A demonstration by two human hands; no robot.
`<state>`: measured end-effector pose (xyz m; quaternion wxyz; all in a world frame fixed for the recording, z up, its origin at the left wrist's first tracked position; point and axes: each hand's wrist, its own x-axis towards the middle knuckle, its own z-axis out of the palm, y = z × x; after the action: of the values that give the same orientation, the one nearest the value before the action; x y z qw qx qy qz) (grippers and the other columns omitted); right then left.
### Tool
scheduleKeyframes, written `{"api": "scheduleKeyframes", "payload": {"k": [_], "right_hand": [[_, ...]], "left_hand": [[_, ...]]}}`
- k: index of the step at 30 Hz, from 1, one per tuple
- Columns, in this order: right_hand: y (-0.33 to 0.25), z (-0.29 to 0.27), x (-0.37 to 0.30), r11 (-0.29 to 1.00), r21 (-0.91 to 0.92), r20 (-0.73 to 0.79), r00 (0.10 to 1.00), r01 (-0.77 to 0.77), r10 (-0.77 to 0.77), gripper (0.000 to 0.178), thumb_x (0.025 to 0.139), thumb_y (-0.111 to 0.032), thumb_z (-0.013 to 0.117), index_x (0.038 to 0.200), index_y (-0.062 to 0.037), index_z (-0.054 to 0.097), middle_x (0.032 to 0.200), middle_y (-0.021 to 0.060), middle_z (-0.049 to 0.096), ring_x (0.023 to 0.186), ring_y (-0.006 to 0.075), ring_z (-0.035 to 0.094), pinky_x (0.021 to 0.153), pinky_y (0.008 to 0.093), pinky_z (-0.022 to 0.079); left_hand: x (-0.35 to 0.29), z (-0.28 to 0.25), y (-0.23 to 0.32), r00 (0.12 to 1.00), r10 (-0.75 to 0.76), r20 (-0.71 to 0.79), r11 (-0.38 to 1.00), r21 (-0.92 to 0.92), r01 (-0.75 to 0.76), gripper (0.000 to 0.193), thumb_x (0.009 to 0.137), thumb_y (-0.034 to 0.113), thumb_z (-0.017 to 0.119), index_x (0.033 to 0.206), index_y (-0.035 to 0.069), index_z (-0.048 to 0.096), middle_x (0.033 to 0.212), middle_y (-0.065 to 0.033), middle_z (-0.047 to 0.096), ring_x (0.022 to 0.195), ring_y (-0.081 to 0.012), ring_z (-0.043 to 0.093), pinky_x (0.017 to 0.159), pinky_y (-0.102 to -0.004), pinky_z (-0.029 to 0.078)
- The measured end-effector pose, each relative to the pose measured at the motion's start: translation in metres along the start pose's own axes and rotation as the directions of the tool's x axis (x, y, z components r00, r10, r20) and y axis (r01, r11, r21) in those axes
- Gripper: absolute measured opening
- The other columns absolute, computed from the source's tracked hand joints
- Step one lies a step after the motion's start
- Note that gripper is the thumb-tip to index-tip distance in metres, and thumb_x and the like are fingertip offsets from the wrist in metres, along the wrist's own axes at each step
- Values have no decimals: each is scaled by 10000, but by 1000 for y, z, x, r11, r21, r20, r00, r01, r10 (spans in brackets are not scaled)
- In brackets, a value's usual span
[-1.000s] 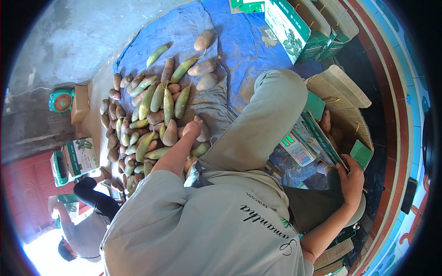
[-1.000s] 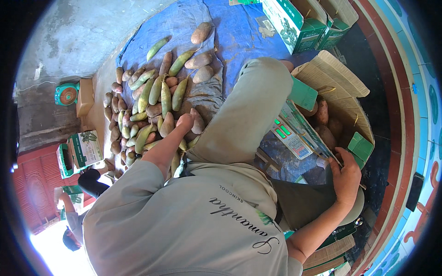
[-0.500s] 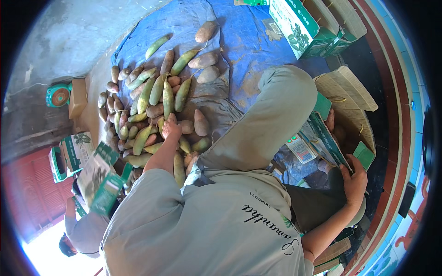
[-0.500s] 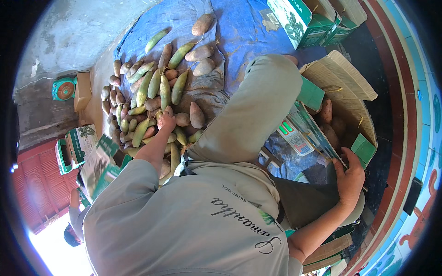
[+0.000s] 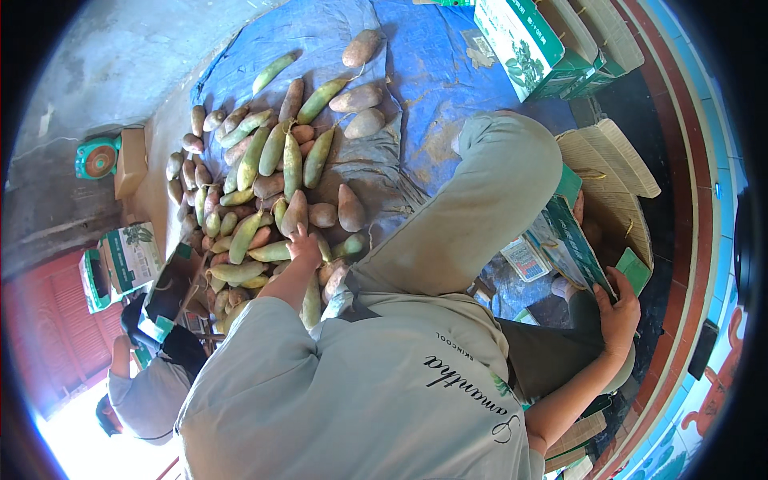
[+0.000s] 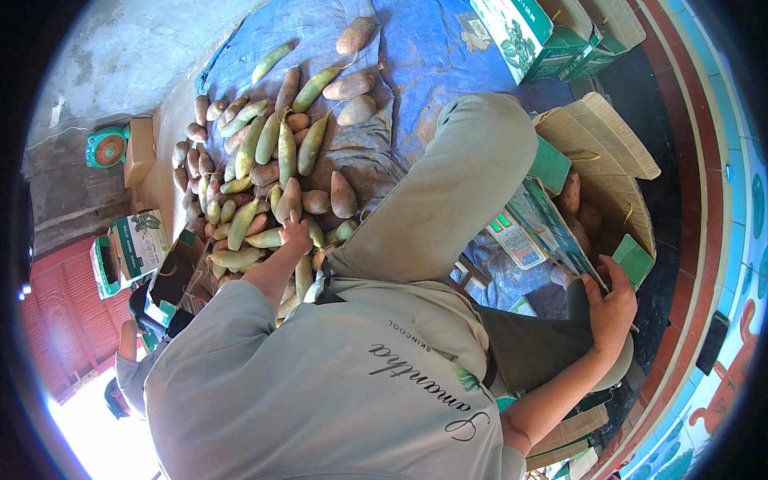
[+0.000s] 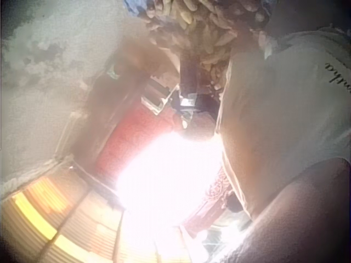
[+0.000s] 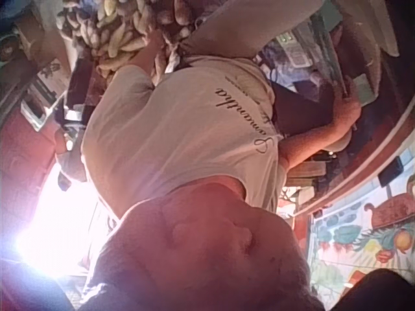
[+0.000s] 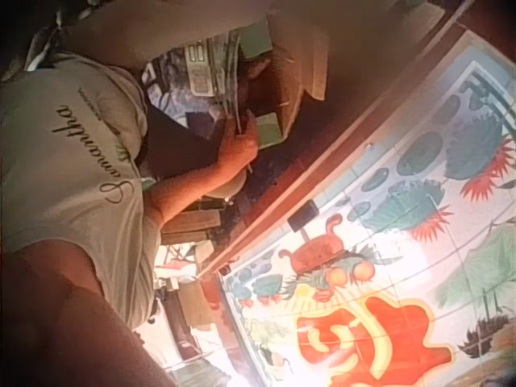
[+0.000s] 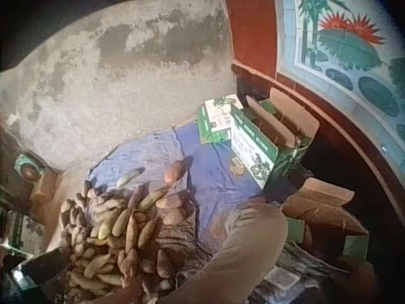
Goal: Packing radishes into cardboard boxes and weighing them on a scale.
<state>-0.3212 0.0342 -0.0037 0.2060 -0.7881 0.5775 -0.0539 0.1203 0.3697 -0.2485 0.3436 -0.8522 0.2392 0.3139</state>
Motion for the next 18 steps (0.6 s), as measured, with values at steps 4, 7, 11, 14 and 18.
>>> {"api": "scheduleKeyframes", "payload": {"k": [4, 7, 11, 14, 18], "right_hand": [[1, 1, 1, 1000, -10, -3, 1000, 10, -10, 367, 699, -74, 708, 1053, -65, 615, 851, 118, 635, 779, 242, 614, 704, 330, 476], [-2, -2, 1, 1000, -7, -13, 1000, 3, -3, 366, 702, -81, 707, 1057, -67, 615, 842, 115, 633, 768, 239, 612, 700, 327, 474], [-2, -1, 3, 1000, 1, -4, 1000, -8, 8, 367, 704, -91, 709, 1059, -71, 615, 836, 113, 634, 770, 234, 615, 703, 323, 474], [-2, 1, 3, 1000, -5, -15, 1000, 3, -3, 371, 703, -91, 710, 1062, -73, 616, 832, 111, 637, 777, 230, 619, 705, 321, 474], [-4, -3, 2, 998, -41, 35, 998, -52, 54, 386, 732, -97, 692, 1103, -54, 594, 905, 146, 649, 853, 248, 634, 752, 319, 477]], "left_hand": [[1, 11, -8, 991, 129, 30, 992, 6, -129, 406, 762, 184, 608, 1159, 132, 537, 1250, -98, 389, 1213, -286, 387, 917, -417, 418], [-1, 8, -6, 998, 70, 5, 996, -52, -70, 395, 772, 161, 588, 1161, 130, 528, 1215, -93, 423, 1191, -261, 408, 918, -419, 415], [4, 11, -11, 999, 7, 36, 997, -73, -4, 399, 776, 173, 588, 1166, 125, 519, 1225, -95, 412, 1183, -259, 414, 922, -408, 413], [7, 23, -19, 995, 97, -6, 991, 89, -96, 361, 812, 168, 566, 1171, 165, 528, 1205, -62, 428, 1177, -229, 415, 929, -426, 384], [15, 24, -17, 975, 222, -11, 939, 274, -210, 318, 853, 194, 505, 1169, 170, 533, 1143, -29, 482, 1129, -206, 449, 877, -409, 400]]}}
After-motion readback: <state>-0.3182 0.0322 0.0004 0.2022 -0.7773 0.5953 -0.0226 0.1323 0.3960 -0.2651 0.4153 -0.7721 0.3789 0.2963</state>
